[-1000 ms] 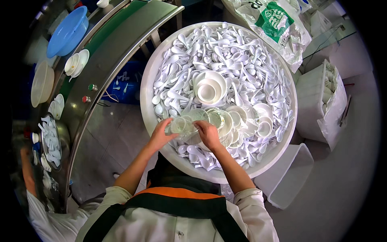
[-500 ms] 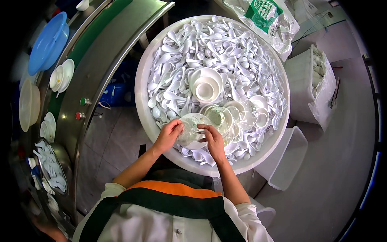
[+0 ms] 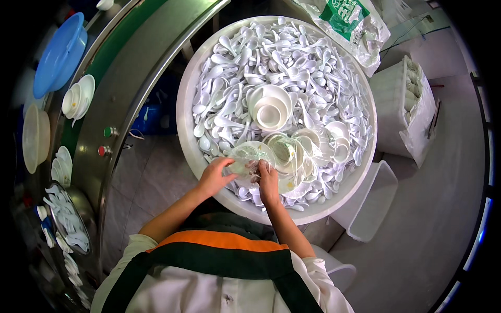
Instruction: The person organizes clean ceramic bowls and plates on a conveyor belt, then collects stacks of small dishes and places them onto the belt for further processing.
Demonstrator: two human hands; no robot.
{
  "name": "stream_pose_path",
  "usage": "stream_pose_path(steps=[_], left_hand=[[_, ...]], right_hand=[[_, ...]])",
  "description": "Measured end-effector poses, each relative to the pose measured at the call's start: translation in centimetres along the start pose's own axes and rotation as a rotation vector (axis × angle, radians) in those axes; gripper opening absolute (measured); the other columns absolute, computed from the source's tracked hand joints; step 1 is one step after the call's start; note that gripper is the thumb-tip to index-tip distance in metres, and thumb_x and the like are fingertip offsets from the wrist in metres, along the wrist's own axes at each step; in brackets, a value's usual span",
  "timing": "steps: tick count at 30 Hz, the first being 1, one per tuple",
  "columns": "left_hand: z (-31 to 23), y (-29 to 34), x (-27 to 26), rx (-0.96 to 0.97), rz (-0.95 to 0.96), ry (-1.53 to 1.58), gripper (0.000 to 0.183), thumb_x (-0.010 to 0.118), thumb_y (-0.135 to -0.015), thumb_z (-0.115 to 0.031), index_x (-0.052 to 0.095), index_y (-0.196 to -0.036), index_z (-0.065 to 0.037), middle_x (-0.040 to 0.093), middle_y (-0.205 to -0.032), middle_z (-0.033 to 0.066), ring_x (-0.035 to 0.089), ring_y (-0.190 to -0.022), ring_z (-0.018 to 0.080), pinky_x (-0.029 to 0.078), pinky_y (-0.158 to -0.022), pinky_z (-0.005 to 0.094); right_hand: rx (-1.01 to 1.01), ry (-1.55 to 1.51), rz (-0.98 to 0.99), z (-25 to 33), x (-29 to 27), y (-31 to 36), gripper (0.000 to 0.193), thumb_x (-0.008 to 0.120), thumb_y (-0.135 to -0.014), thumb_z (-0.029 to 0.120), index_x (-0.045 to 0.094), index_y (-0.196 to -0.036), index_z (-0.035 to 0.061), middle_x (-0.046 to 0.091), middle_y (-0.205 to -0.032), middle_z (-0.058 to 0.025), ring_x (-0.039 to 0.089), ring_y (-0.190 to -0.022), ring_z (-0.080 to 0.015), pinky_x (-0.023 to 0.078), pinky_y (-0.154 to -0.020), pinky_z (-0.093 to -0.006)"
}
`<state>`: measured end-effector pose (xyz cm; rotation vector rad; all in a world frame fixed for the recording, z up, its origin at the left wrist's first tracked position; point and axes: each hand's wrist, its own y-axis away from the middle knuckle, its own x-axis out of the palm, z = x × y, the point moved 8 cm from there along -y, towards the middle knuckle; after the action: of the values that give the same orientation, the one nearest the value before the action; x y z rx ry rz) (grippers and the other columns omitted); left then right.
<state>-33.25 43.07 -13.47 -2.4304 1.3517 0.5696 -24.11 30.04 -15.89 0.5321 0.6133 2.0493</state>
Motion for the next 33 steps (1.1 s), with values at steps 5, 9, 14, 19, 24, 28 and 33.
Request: stream_pose_path(steps=[5,9,14,19,24,28,33], left_hand=[[1.3,-1.1,3.3,-0.292,0.204,0.25,0.014,0.062,-0.068,-0.006,0.053,-0.077,0.001,0.055,-0.076,0.0096,0.053,-0.074,0.0128,0.042,-0.064,0.0251],[0.8,-1.5,4.0,-0.361,0.314,0.646,0.013,0.057,-0.072,0.0,0.052,-0.085,0.001,0.055,-0.083,0.0038,0.052,-0.078,0.0083,0.043,-0.068,0.0239],[-0.3,-1.5,2.7,-0.466,0.359,1.0,0.023,0.053,-0.076,-0.001,0.051,-0.099,0.001,0.055,-0.092,0.0031,0.051,-0.083,0.0084,0.043,-0.074,0.0225],[-2.8,-3.3,0.3,-0.244,0.132,0.427,0.015,0.058,-0.076,-0.01,0.051,-0.072,0.002,0.05,-0.057,0.0042,0.042,-0.054,0.0059,0.037,-0.048,0.0241],[-7.6,-5.6,-0.7,-0.169,0.16,0.295,0.026,0.061,-0.076,-0.014,0.045,-0.064,0.002,0.042,-0.047,0.0016,0.031,-0.045,0.0078,0.028,-0.041,0.0256],[-10.6,-6.6,0.9,-0.394,0.208,0.771,0.032,0.062,-0.078,-0.022,0.045,-0.059,-0.003,0.039,-0.047,-0.004,0.031,-0.042,0.0021,0.024,-0.036,0.02],[-18.6,-8.0,3.3,-0.126,0.455,0.704,0.033,0.063,-0.077,-0.025,0.045,-0.057,-0.004,0.038,-0.049,-0.0059,0.031,-0.046,0.0001,0.024,-0.038,0.0191]], right_hand=[[-0.076,0.122,0.04,2.2,0.2,0.3,0.023,0.049,-0.085,0.022,0.054,-0.089,-0.0001,0.059,-0.084,-0.0063,0.05,-0.065,-0.0094,0.043,-0.056,-0.0228],[-0.311,0.533,0.164,4.3,1.9,0.8,0.034,0.069,-0.07,0.024,0.054,-0.089,-0.0005,0.057,-0.08,-0.0055,0.053,-0.076,-0.0124,0.044,-0.066,-0.0255],[-0.123,0.496,0.34,4.3,2.2,0.7,0.037,0.07,-0.069,0.026,0.053,-0.088,0.0,0.058,-0.08,-0.0068,0.053,-0.074,-0.0115,0.043,-0.069,-0.026],[-0.197,0.459,0.316,4.6,3.6,2.1,0.029,0.064,-0.072,0.014,0.05,-0.094,0.0006,0.055,-0.077,-0.005,0.051,-0.065,-0.0089,0.044,-0.055,-0.0236],[-0.329,0.165,0.036,7.6,-0.4,3.1,0.026,0.06,-0.071,0.004,0.047,-0.094,-0.0011,0.054,-0.069,-0.0057,0.054,-0.055,-0.0104,0.046,-0.046,-0.024],[-0.686,0.198,-0.331,12.8,-2.4,7.9,0.05,0.071,-0.066,0.014,0.041,-0.105,0.0001,0.053,-0.094,-0.012,0.057,-0.084,-0.0169,0.05,-0.062,-0.0258],[-0.587,0.29,-0.102,11.9,-1.6,8.8,0.035,0.069,-0.07,0.021,0.053,-0.094,0.0007,0.056,-0.087,-0.0074,0.053,-0.075,-0.0106,0.046,-0.058,-0.0247]])
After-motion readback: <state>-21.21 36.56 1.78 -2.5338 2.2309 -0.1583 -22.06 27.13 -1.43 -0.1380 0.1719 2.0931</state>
